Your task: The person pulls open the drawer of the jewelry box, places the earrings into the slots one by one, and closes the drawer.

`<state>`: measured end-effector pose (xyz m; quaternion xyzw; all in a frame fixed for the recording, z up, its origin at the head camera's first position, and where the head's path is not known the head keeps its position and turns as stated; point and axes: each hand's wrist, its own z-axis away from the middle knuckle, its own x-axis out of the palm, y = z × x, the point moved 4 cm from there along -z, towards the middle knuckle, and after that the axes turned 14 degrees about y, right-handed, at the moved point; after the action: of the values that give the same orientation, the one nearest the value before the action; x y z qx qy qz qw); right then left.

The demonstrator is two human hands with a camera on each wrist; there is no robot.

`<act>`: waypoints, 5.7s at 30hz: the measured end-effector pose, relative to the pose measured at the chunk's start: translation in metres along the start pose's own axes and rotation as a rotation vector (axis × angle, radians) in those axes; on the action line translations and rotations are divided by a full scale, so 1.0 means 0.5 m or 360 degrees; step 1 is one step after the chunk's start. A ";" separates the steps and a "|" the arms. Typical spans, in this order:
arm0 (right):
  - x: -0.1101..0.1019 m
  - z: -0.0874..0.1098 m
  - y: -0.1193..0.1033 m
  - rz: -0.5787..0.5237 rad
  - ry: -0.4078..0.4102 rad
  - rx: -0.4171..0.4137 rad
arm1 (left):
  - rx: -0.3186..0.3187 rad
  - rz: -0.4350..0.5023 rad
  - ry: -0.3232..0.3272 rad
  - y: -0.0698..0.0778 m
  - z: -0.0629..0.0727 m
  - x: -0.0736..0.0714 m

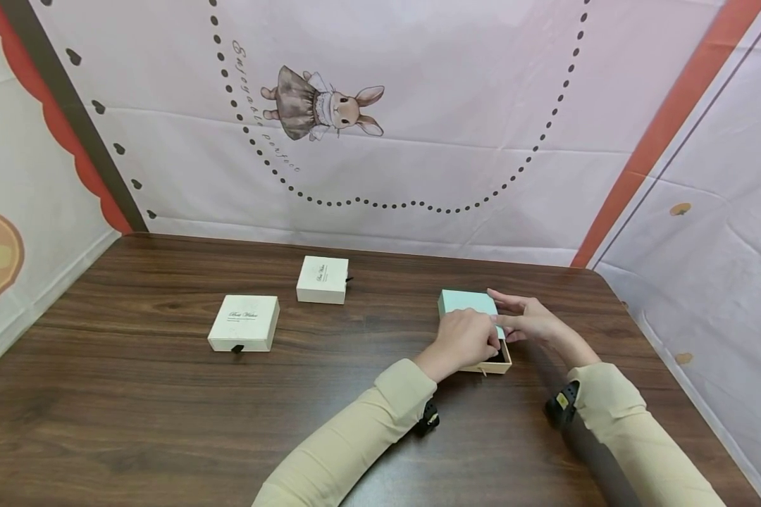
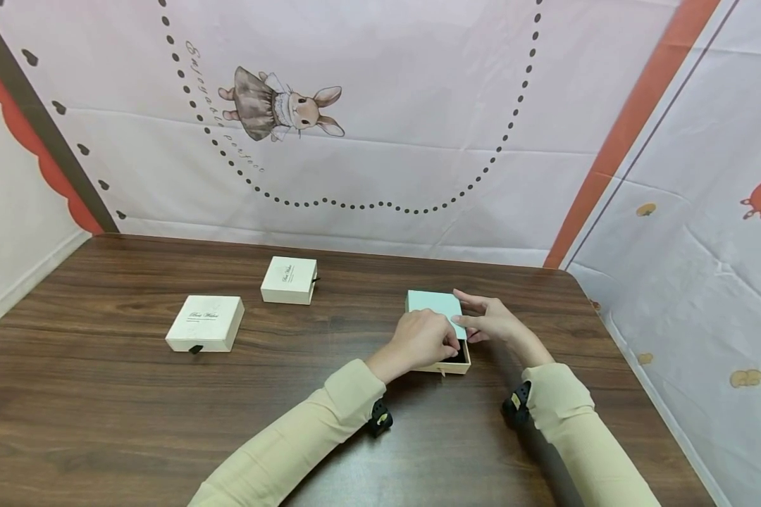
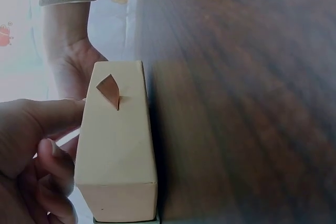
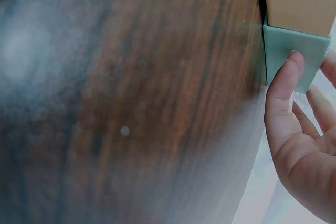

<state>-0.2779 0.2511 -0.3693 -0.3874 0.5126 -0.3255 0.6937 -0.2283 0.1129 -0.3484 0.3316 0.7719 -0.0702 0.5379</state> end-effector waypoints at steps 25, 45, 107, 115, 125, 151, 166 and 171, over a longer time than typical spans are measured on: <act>0.003 0.002 -0.004 0.0001 -0.0009 -0.0029 | -0.0132 0.0043 -0.0043 -0.011 -0.003 0.012; 0.004 0.004 -0.003 -0.0025 -0.0016 -0.0008 | 0.0115 -0.0248 -0.0175 0.014 0.001 0.008; 0.000 0.003 -0.005 0.0017 -0.0016 -0.0050 | 0.0157 0.0031 -0.0158 -0.004 -0.013 -0.004; 0.004 0.005 -0.007 0.0001 -0.0027 -0.0043 | 0.0048 0.0116 -0.0162 -0.015 -0.014 -0.008; 0.003 0.002 -0.002 0.0018 -0.0019 -0.0043 | -0.0143 0.0206 -0.0122 -0.023 -0.009 -0.002; 0.000 -0.003 0.000 0.0047 0.0012 -0.0069 | 0.0348 -0.0290 -0.0233 0.022 -0.002 -0.003; 0.002 0.005 -0.004 0.0030 -0.0029 -0.0069 | 0.0178 0.0025 -0.0087 0.002 -0.007 -0.004; 0.001 0.003 -0.001 0.0038 -0.0027 -0.0072 | 0.0122 -0.0006 -0.0085 -0.006 -0.004 -0.003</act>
<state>-0.2764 0.2506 -0.3689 -0.3996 0.5186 -0.3021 0.6929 -0.2316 0.1110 -0.3471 0.3486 0.7546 -0.1095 0.5450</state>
